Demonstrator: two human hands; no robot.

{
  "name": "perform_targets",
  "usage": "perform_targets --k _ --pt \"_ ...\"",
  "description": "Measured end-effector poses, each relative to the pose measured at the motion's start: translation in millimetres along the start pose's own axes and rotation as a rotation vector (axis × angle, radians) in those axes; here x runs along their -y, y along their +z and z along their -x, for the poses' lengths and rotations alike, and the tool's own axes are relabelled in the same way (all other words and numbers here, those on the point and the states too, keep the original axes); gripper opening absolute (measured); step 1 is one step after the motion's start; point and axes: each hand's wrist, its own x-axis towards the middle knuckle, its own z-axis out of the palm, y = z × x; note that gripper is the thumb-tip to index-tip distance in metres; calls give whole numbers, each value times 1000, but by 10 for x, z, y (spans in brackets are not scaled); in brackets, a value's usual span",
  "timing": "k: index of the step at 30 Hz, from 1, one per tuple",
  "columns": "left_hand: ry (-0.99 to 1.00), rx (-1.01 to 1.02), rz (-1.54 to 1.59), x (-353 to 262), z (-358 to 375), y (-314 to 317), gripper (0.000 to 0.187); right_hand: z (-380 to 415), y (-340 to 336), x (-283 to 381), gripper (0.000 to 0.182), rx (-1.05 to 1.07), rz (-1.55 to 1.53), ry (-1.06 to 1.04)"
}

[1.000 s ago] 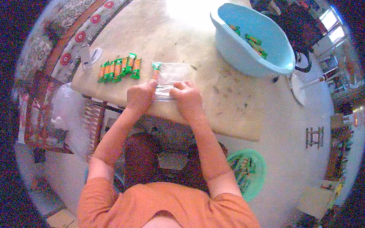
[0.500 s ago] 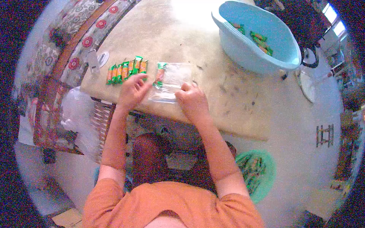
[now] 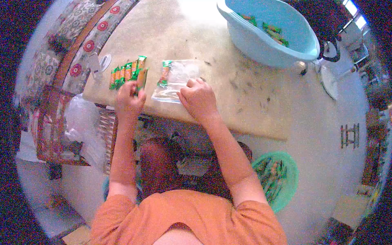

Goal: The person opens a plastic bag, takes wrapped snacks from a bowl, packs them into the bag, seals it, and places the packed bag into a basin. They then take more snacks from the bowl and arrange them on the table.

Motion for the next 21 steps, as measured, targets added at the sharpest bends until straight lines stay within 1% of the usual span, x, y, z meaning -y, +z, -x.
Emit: perform_targets --k 3,6,10,13,16,19,21 --pt "-68 145 102 -310 321 -356 22 -5 0 34 19 -26 -1 24" --pt "67 210 89 -439 421 -391 21 -22 8 80 17 -41 1 28" --pt "78 270 -33 -536 360 -244 19 -21 49 97 14 -50 -19 7" --pt "50 301 -123 -565 262 -90 18 -13 84 94 12 -81 -35 -18" --pt "19 270 -152 -536 186 150 19 11 73 95 12 -41 -55 -20" --pt "-85 286 -99 -556 164 240 23 20 93 61 12 -5 -37 -26" --pt "-13 273 80 -484 242 250 23 26 97 42 12 3 -51 11"
